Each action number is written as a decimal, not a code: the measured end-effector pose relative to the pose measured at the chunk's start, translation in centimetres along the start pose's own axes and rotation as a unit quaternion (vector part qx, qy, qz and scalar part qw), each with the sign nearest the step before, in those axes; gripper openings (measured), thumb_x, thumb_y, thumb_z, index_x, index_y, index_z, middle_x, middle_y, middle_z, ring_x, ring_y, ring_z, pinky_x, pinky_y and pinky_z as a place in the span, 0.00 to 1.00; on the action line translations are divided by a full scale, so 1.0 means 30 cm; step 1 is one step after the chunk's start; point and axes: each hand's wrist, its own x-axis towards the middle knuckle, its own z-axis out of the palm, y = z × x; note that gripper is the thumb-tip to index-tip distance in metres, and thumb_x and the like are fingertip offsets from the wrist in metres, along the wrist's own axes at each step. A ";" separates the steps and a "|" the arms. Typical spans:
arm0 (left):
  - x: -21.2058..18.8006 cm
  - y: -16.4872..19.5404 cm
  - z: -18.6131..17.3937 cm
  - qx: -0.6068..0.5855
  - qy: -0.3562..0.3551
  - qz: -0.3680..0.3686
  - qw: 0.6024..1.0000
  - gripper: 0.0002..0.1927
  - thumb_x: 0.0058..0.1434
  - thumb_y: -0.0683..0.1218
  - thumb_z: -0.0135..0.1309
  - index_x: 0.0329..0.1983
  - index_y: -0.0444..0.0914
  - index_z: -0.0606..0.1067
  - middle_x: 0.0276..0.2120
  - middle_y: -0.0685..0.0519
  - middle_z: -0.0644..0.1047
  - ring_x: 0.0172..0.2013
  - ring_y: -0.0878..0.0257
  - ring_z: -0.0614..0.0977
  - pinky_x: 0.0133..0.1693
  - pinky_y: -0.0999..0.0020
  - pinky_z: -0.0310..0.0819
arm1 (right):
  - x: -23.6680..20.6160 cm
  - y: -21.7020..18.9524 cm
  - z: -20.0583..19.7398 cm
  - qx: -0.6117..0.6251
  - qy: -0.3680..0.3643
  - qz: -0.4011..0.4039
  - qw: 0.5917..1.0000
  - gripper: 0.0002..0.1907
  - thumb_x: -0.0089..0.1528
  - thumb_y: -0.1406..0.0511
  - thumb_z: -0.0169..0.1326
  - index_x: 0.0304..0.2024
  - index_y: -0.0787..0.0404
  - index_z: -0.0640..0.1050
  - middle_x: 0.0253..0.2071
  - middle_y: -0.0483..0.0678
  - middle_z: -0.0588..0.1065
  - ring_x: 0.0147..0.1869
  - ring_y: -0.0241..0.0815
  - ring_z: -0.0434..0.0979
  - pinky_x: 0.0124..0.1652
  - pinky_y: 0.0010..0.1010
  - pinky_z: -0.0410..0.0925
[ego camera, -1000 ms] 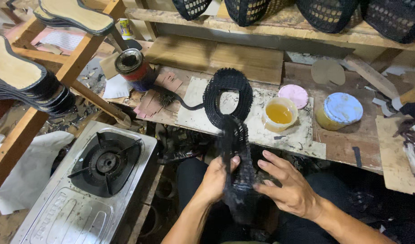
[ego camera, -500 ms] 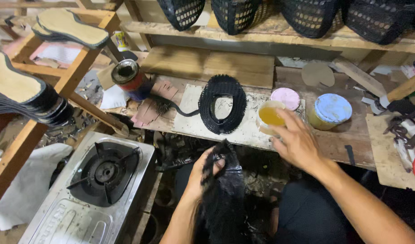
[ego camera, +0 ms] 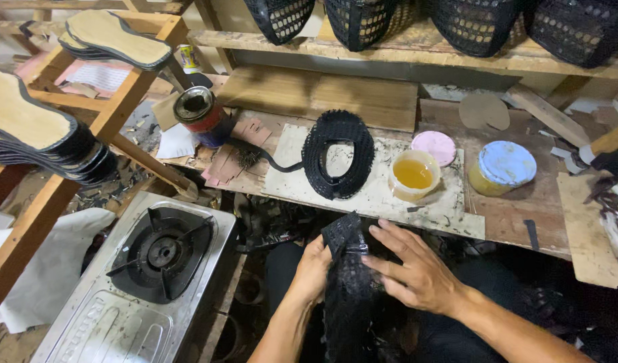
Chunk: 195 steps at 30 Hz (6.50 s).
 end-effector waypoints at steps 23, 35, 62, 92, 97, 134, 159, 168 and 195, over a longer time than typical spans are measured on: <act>0.060 0.072 -0.103 -0.122 0.093 0.105 0.983 0.15 0.66 0.43 0.52 0.53 0.32 0.76 0.43 0.46 0.81 0.41 0.55 0.83 0.42 0.60 0.80 | 0.156 0.234 -0.177 -0.138 0.030 0.223 0.964 0.24 0.54 0.52 0.63 0.48 0.58 0.83 0.70 0.52 0.64 0.75 0.61 0.57 0.66 0.54 0.56; 0.146 -0.020 -0.156 -0.108 0.176 -0.059 0.977 0.19 0.64 0.51 0.57 0.51 0.32 0.76 0.44 0.43 0.80 0.41 0.51 0.81 0.46 0.52 0.78 | 0.129 0.253 -0.139 -0.063 0.061 0.219 0.972 0.12 0.57 0.57 0.64 0.31 0.58 0.85 0.72 0.52 0.65 0.80 0.56 0.57 0.75 0.48 0.53; 0.164 -0.049 -0.004 -0.179 0.014 0.016 0.984 0.13 0.69 0.45 0.55 0.53 0.36 0.76 0.45 0.48 0.80 0.44 0.56 0.82 0.46 0.58 0.79 | 0.017 0.079 -0.033 0.088 0.067 0.004 0.994 0.28 0.50 0.76 0.58 0.52 0.53 0.83 0.73 0.60 0.58 0.77 0.59 0.58 0.70 0.45 0.57; 0.051 0.055 0.065 -0.121 -0.050 -0.039 0.991 0.15 0.69 0.44 0.46 0.53 0.32 0.76 0.44 0.49 0.82 0.40 0.62 0.81 0.32 0.71 0.70 | 0.072 0.072 -0.090 -0.015 0.026 0.006 1.000 0.30 0.52 0.63 0.63 0.58 0.55 0.77 0.70 0.58 0.62 0.74 0.62 0.60 0.66 0.53 0.58; 0.065 0.020 0.108 -0.140 -0.060 -0.048 0.987 0.13 0.68 0.41 0.47 0.51 0.31 0.77 0.46 0.49 0.81 0.45 0.62 0.83 0.49 0.64 0.79 | 0.068 0.093 -0.069 -0.054 0.044 -0.001 0.998 0.36 0.49 0.69 0.62 0.62 0.50 0.74 0.73 0.58 0.58 0.76 0.64 0.55 0.67 0.54 0.56; 0.115 -0.019 -0.021 -0.209 -0.023 0.024 0.977 0.09 0.69 0.46 0.48 0.45 0.35 0.75 0.36 0.51 0.81 0.37 0.61 0.84 0.43 0.63 0.82 | 0.070 -0.003 0.010 0.376 -0.008 0.303 0.876 0.44 0.54 0.71 0.64 0.72 0.57 0.62 0.70 0.52 0.62 0.50 0.43 0.77 0.47 0.32 0.76; 0.120 -0.093 -0.096 -0.088 -0.087 -0.072 0.990 0.10 0.70 0.43 0.49 0.49 0.33 0.76 0.35 0.52 0.81 0.33 0.62 0.82 0.37 0.67 0.77 | 0.040 0.155 -0.087 0.038 0.029 0.111 0.993 0.15 0.53 0.64 0.62 0.43 0.56 0.83 0.70 0.52 0.66 0.78 0.57 0.57 0.73 0.50 0.52; 0.068 -0.018 0.045 -0.089 -0.150 -0.105 0.979 0.13 0.70 0.42 0.48 0.51 0.30 0.75 0.43 0.47 0.82 0.40 0.60 0.84 0.45 0.66 0.80 | 0.041 0.085 -0.049 0.030 0.042 0.036 0.998 0.28 0.52 0.71 0.60 0.56 0.52 0.80 0.73 0.61 0.57 0.78 0.63 0.53 0.70 0.50 0.53; 0.147 -0.043 -0.019 -0.100 -0.075 0.022 0.992 0.14 0.71 0.45 0.44 0.53 0.32 0.73 0.42 0.52 0.81 0.40 0.65 0.83 0.43 0.69 0.80 | 0.030 0.007 -0.023 0.328 0.008 0.282 0.901 0.26 0.57 0.74 0.61 0.58 0.64 0.76 0.65 0.55 0.68 0.50 0.49 0.78 0.46 0.36 0.74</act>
